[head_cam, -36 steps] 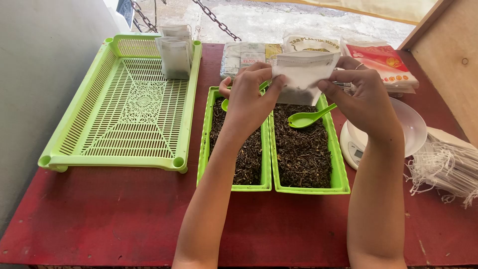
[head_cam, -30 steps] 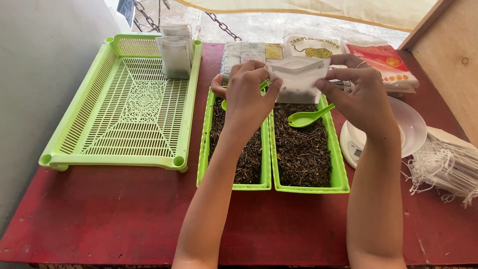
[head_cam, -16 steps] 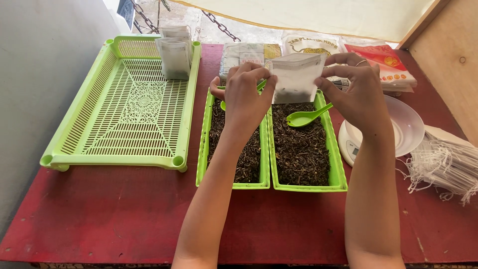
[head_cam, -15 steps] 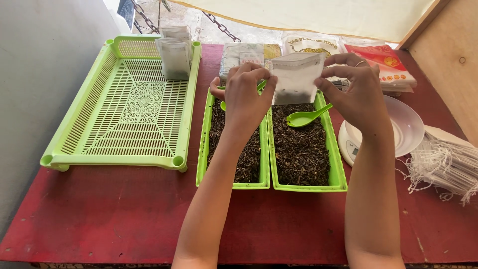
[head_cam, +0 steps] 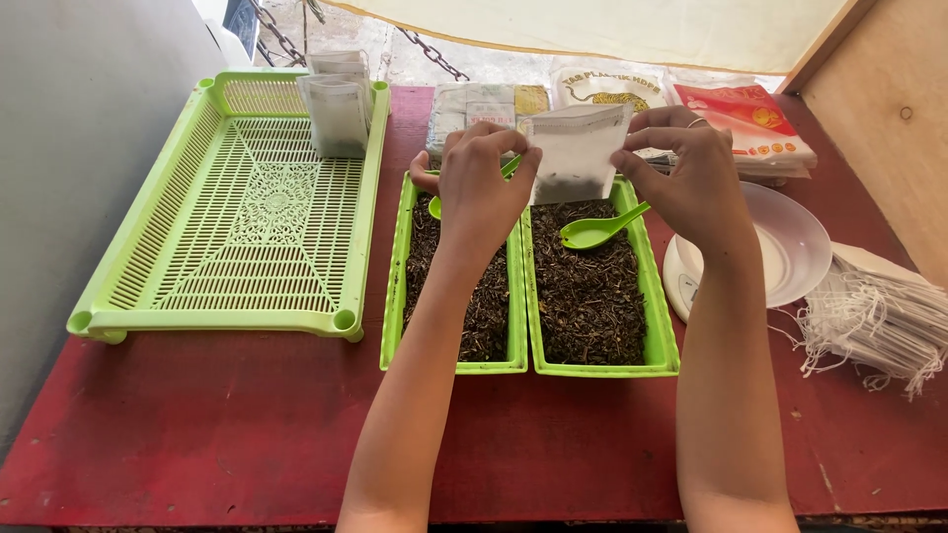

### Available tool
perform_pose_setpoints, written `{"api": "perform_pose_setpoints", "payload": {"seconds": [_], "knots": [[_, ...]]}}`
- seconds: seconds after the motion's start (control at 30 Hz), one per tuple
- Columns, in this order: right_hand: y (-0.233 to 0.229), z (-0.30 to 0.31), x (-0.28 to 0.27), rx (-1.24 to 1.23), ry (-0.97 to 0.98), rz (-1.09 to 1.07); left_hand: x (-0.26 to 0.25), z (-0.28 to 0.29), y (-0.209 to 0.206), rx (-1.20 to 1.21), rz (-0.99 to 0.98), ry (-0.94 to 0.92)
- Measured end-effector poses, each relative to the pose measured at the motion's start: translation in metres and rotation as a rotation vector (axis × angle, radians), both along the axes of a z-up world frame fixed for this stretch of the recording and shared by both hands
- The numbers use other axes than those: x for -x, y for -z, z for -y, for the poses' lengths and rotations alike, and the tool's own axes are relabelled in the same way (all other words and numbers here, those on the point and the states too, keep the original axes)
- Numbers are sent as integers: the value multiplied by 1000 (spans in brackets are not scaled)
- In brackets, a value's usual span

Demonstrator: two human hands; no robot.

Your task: Filling and weighing small tea bags with loose tea leaves

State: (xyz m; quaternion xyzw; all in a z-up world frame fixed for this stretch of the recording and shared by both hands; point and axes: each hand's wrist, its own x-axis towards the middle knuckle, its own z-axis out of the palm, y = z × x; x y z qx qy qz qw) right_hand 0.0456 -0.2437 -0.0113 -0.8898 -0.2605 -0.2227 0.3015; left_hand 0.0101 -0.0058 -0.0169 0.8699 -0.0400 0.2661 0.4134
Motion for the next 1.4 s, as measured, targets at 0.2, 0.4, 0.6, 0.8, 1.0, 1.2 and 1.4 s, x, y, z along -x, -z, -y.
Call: {"api": "perform_pose_setpoints", "payload": {"seconds": [0.2,0.4,0.6,0.8,1.0,1.2,1.4], "knots": [[16,20,-22,9,47,11,-19,10,0,-18,13,39],[21,44,-30,-2,97,-4,-41,31,-4,-48,-36,59],[20,69,-32,-10,162,-2,-45,51,-13,-39,-2,139],[3,85,-12,-8,254,-29,-69,84,0,-126,-42,148],[10,111,-9,20,345,-35,-72,110,1,-99,-61,252],[16,129,-5,28,400,-70,-81,132,-1,-101,-15,298],[25,151,-16,24,453,-69,-99,157,10,-122,-27,315]]}}
